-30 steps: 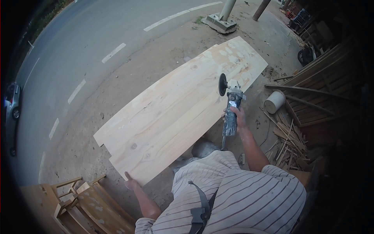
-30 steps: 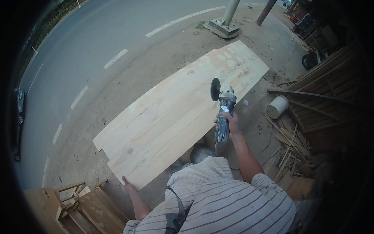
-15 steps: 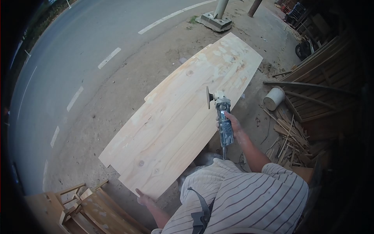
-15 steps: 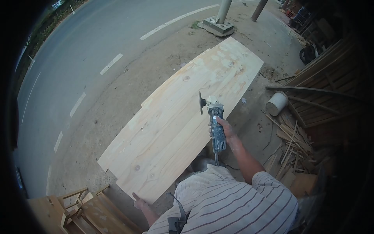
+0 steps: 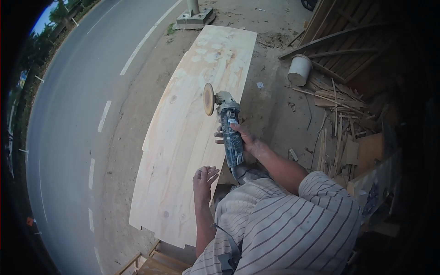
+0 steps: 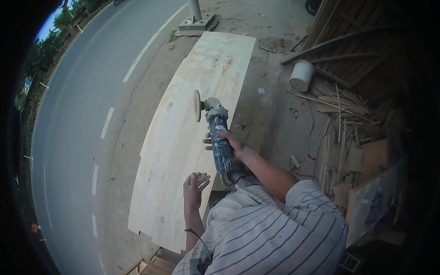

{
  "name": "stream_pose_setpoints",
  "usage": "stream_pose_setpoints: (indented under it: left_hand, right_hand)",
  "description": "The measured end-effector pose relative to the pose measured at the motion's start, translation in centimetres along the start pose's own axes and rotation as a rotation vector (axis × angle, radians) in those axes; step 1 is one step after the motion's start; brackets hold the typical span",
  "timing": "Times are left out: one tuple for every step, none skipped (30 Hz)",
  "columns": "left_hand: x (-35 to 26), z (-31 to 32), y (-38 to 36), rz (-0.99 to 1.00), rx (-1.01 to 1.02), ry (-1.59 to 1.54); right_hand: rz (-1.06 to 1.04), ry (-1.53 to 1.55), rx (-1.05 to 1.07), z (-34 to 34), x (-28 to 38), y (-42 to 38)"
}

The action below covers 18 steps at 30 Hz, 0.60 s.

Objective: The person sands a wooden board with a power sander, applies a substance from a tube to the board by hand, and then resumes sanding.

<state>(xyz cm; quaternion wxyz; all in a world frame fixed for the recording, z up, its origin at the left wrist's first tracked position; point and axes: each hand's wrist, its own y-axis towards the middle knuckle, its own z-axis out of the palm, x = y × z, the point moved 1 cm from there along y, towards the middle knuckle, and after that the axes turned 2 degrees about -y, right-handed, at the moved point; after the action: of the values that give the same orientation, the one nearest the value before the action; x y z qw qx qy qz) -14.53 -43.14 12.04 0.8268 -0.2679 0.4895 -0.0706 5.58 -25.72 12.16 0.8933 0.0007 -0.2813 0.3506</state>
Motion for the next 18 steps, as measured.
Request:
stream_pose_setpoints:
  left_hand:
    - [-0.8,2.5,1.1,-0.016,0.153,0.025]
    - [-1.1,4.5,1.9,-0.051,0.315,0.057]
    - [-1.0,5.5,2.9,-0.022,0.444,0.072]
    - [-1.4,6.5,3.1,-0.037,0.532,0.173]
    - [-1.8,7.3,3.0,-0.070,0.605,0.220]
    - [-1.7,7.8,2.2,-0.090,0.660,0.250]
    - [-1.7,8.4,1.7,-0.123,0.687,0.278]
    - [-1.5,8.6,1.2,-0.146,0.698,0.303]
    - [-0.8,8.7,0.6,-0.136,0.703,0.308]
    - [-0.5,8.7,0.0,-0.163,0.732,0.340]
    - [0.2,8.9,-0.8,-0.188,0.703,0.355]
    - [0.8,9.1,-1.6,-0.208,0.670,0.369]
    - [1.3,9.6,-2.7,-0.221,0.690,0.388]
    - [1.7,10.2,-3.6,-0.200,0.648,0.423]
    - [2.2,10.8,-4.5,-0.173,0.601,0.451]
    - [3.2,10.4,-4.5,-0.174,0.607,0.451]
    - [4.5,9.1,-3.9,-0.118,0.555,0.504]
    - [5.5,8.2,-3.7,-0.064,0.497,0.552]
  right_hand:
    - [-0.026,-0.018,0.019,0.7,0.0,-0.8]
    - [-0.063,-0.031,0.023,1.4,-0.3,-2.0]
    - [-0.088,-0.081,0.021,1.7,-0.8,-3.0]
    - [-0.112,-0.132,0.011,1.7,-1.1,-4.3]
    - [-0.157,-0.142,0.005,2.6,-1.3,-6.4]
    - [-0.178,-0.163,0.010,3.5,-1.8,-8.4]
    - [-0.225,-0.210,0.019,3.0,-2.8,-9.0]
    - [-0.256,-0.260,0.040,2.3,-3.4,-9.8]
    - [-0.296,-0.247,0.010,2.3,-3.5,-11.2]
    - [-0.266,-0.279,-0.015,2.5,-4.1,-12.5]
    - [-0.232,-0.314,-0.039,2.5,-4.7,-14.1]
    - [-0.260,-0.297,-0.061,1.8,-5.4,-15.2]
    - [-0.307,-0.342,-0.106,0.4,-6.1,-15.8]
    - [-0.346,-0.393,-0.149,-1.1,-6.4,-16.3]
    - [-0.294,-0.552,-0.292,-2.2,-6.2,-18.5]
    - [-0.272,-0.636,-0.442,-3.1,-5.7,-21.6]
    - [-0.248,-0.721,-0.590,-4.1,-5.2,-25.2]
    - [-0.367,-0.676,-0.768,-7.1,-5.5,-28.5]
